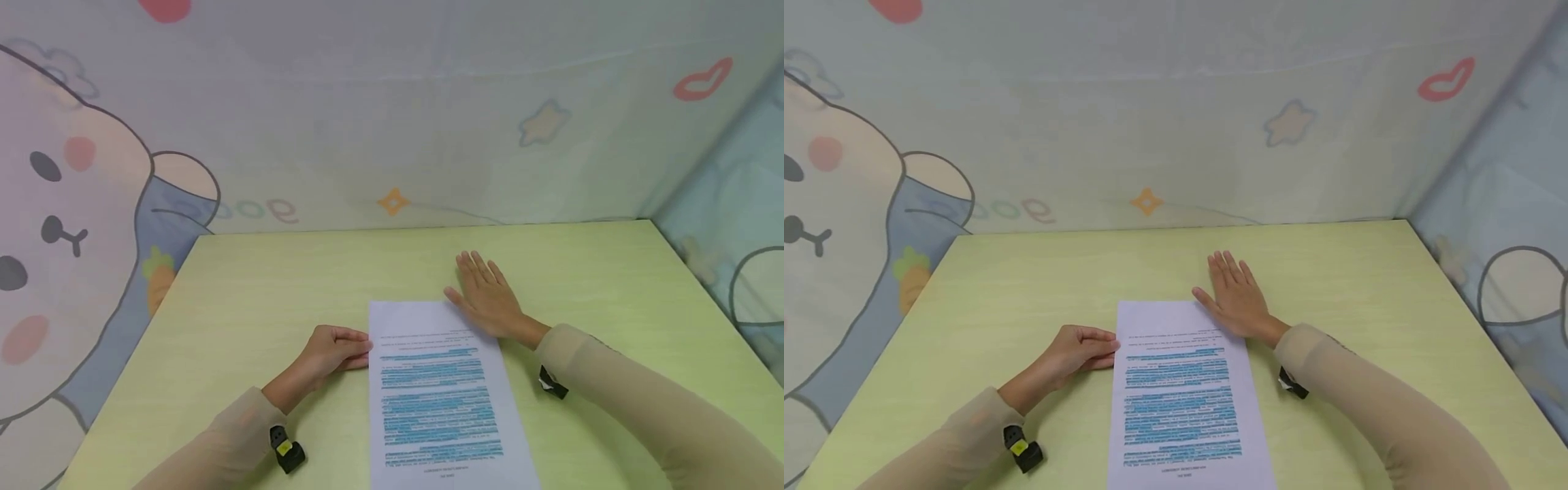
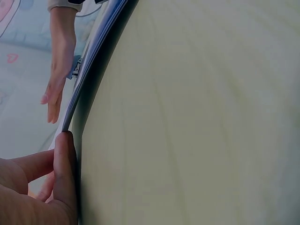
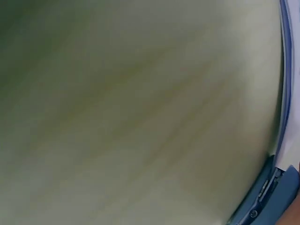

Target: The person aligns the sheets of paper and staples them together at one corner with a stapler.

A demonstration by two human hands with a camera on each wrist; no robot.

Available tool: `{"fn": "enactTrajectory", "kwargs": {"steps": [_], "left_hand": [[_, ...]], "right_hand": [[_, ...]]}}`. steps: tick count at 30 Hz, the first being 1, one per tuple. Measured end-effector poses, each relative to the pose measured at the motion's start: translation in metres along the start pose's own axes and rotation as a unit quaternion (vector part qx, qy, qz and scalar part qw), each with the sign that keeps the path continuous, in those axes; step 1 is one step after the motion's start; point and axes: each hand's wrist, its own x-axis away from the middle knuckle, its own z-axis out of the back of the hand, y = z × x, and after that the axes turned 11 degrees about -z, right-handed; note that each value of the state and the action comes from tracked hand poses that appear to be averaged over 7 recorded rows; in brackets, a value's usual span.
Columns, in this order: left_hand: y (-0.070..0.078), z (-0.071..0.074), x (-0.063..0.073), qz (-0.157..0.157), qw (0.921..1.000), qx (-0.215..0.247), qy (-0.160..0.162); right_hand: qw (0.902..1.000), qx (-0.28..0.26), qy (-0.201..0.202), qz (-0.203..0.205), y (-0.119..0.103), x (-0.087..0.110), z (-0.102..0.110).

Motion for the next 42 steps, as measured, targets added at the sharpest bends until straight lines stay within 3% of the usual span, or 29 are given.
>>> {"fn": "enactTrajectory", "kwargs": {"steps": [8, 17, 21, 27, 36, 42], "left_hand": [[-0.003, 0.004, 0.000, -0.005, 0.9999, 0.007, -0.005], [-0.003, 0.005, 0.000, -0.001, 0.9999, 0.009, -0.006], [-0.001, 0.002, -0.004, -0.009, 0.9999, 0.010, -0.010], [-0.001, 0.002, -0.004, 0.004, 0.9999, 0.004, -0.015], [0.001, 0.001, -0.003, -0.001, 0.9998, 0.005, -0.018], [-0.002, 0.001, -0.002, -0.002, 0.9998, 0.002, -0.019]], "right_hand": [[0.9997, 0.014, 0.022, 0.002, -0.001, -0.005, -0.008], [0.9994, 0.030, 0.018, 0.002, -0.001, -0.006, -0.010], [0.9983, 0.053, 0.026, 0.003, 0.002, -0.008, -0.005], [0.9972, 0.071, 0.018, 0.013, 0.002, -0.008, -0.002], [0.9925, 0.118, 0.020, 0.026, 0.001, -0.006, -0.008], [0.9928, 0.116, 0.021, 0.023, 0.000, -0.002, -0.011]]}}
